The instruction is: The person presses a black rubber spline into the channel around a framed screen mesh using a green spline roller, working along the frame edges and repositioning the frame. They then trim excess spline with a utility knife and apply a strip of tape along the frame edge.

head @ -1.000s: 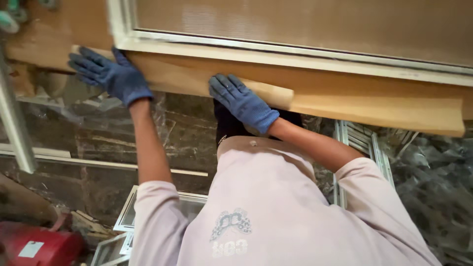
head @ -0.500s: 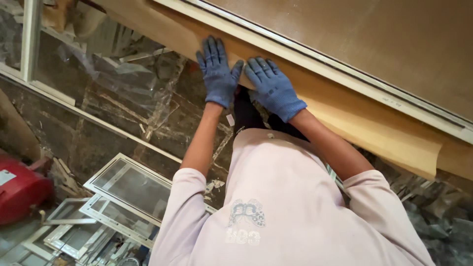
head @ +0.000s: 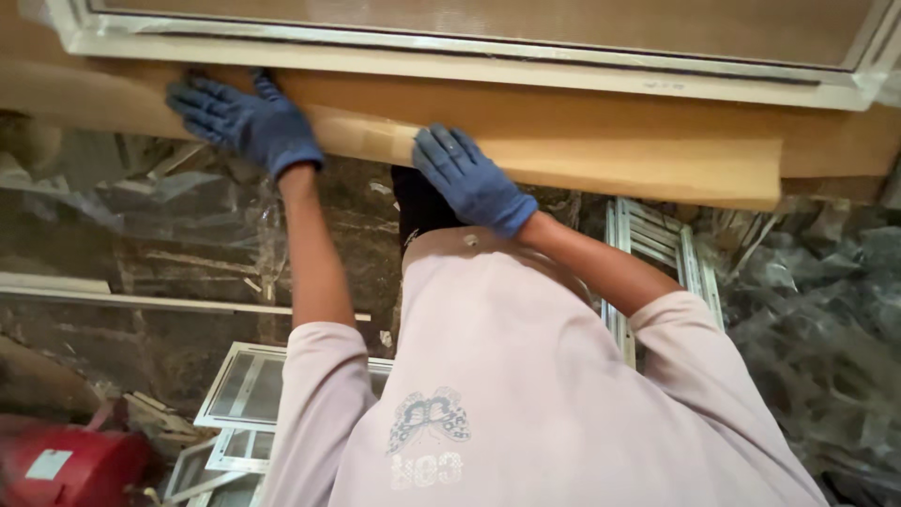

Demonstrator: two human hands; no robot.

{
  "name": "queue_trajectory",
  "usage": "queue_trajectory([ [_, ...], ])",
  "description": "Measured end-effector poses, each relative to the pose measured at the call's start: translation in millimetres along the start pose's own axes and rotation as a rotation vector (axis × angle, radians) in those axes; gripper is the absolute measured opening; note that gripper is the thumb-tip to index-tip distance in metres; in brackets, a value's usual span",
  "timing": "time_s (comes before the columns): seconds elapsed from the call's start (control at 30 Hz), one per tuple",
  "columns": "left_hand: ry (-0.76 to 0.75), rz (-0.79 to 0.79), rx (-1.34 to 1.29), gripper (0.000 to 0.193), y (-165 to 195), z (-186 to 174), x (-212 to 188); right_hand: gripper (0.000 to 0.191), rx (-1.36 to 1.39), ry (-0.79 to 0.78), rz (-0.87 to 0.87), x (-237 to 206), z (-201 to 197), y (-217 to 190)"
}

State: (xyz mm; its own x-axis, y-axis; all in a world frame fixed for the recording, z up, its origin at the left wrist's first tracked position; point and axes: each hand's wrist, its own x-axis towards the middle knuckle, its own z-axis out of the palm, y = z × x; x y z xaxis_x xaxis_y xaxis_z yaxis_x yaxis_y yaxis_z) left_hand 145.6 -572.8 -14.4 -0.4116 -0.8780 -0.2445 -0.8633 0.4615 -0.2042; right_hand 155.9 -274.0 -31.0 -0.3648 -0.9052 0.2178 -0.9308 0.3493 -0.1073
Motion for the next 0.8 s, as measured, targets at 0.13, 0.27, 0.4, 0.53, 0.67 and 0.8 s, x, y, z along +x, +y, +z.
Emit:
queue_trajectory([
  [0.13,-0.006,0.007,-0.025,0.088,-1.5,0.9,-2.3,0.045,0.07,0.009,-0.005,-24.7,-14.4,15.6],
  [0.27,-0.008,-0.033,-0.002,0.09,-14.6,14.3,11.0,0.042,0.081,0.03,0.021,-48.6,-26.7,28.0],
  [0.4,0.062,-0.062,-0.033,0.084,-38.5,49.7,40.5,0.043,0.097,0.016,0.03,-77.5,-37.4,39.9],
  [0.53,0.135,-0.096,0.055,0.086,-59.1,88.6,75.5,0.042,0.119,-0.012,0.075,-104.5,-40.7,47.7],
  [0.67,0.197,-0.123,0.027,0.084,-71.8,103.0,96.5,0.04,0.087,-0.025,0.08,-136.3,-50.3,61.0],
  [0.8,0.249,-0.11,0.042,0.082,-75.8,97.1,103.1,0.04,0.141,-0.067,0.162,-172.9,-70.4,76.1],
])
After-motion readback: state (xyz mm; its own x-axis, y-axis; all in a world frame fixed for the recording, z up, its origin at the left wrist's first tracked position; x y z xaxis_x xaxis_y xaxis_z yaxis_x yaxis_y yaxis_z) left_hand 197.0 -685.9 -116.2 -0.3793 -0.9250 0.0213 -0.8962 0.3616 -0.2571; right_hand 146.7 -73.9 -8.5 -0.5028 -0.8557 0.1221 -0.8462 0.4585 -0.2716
